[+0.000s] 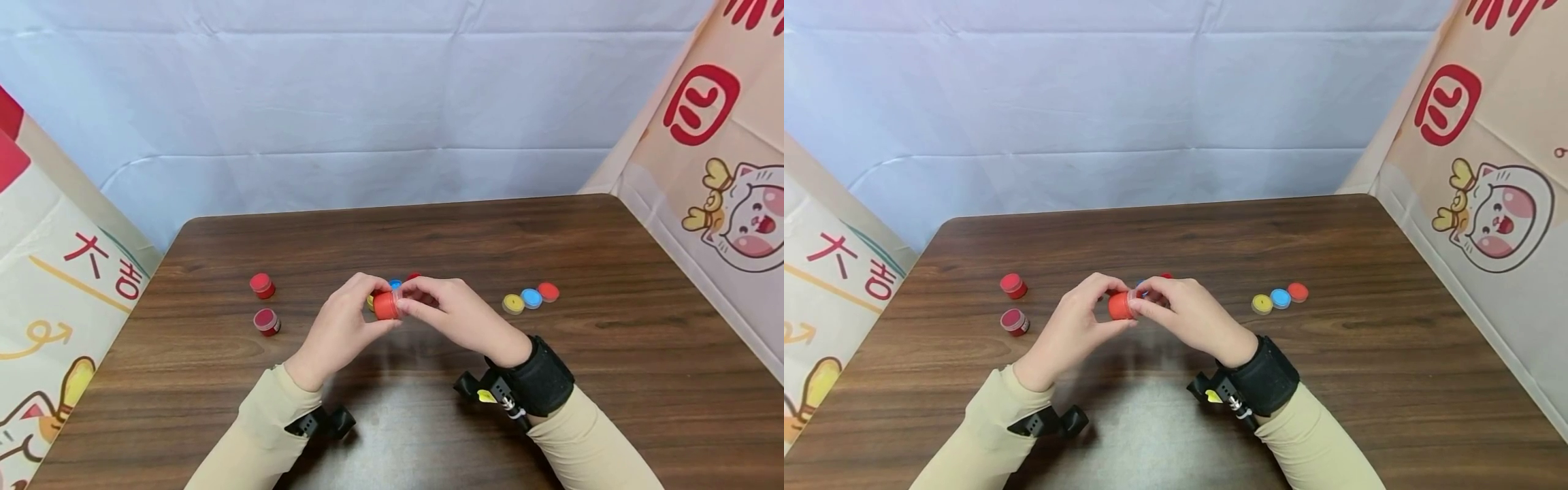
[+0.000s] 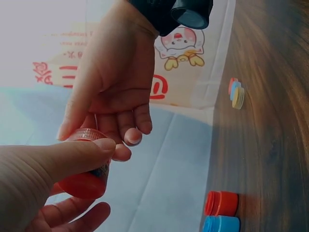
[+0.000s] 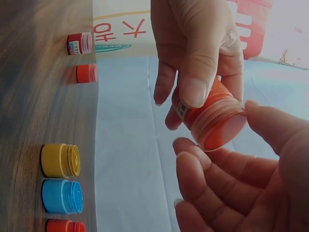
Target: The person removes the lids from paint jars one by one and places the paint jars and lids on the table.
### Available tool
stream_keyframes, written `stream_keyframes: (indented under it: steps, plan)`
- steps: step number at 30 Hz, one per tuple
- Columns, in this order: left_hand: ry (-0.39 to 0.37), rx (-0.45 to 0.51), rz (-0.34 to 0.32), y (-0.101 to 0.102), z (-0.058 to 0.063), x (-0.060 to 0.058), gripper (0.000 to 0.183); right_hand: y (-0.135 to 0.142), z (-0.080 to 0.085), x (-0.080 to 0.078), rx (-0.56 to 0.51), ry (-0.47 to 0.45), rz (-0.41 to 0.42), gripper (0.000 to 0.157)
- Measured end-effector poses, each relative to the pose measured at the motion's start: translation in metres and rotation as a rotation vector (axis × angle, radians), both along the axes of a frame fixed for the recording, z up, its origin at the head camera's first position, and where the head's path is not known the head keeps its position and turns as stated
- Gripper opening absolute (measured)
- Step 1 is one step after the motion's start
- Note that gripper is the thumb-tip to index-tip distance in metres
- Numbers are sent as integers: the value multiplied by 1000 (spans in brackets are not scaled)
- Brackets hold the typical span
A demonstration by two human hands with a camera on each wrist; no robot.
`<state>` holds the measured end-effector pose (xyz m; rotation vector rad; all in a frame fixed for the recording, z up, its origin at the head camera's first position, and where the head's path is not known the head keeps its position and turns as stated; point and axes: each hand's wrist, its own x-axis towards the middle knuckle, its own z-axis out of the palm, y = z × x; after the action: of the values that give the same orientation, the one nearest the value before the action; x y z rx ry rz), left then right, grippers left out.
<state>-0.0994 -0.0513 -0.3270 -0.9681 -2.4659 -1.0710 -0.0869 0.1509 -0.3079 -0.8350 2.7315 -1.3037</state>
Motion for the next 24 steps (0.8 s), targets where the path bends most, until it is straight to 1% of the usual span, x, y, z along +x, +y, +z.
stream_keyframes:
  steps: [5,8,15,19,24]
  plan:
    - [43,-16,5,-1,1,0,37,0,0,0,3,-5,5,24]
    - [55,-29,10,-1,1,1,36,1,0,0,17,-9,3,25]
    - [51,-39,7,-2,1,1,33,1,-1,-1,23,2,19,26]
    - [34,-34,-2,-3,1,0,34,1,0,-1,36,7,25,27]
    - [19,-50,-3,-3,1,0,34,2,-1,-1,52,20,38,28]
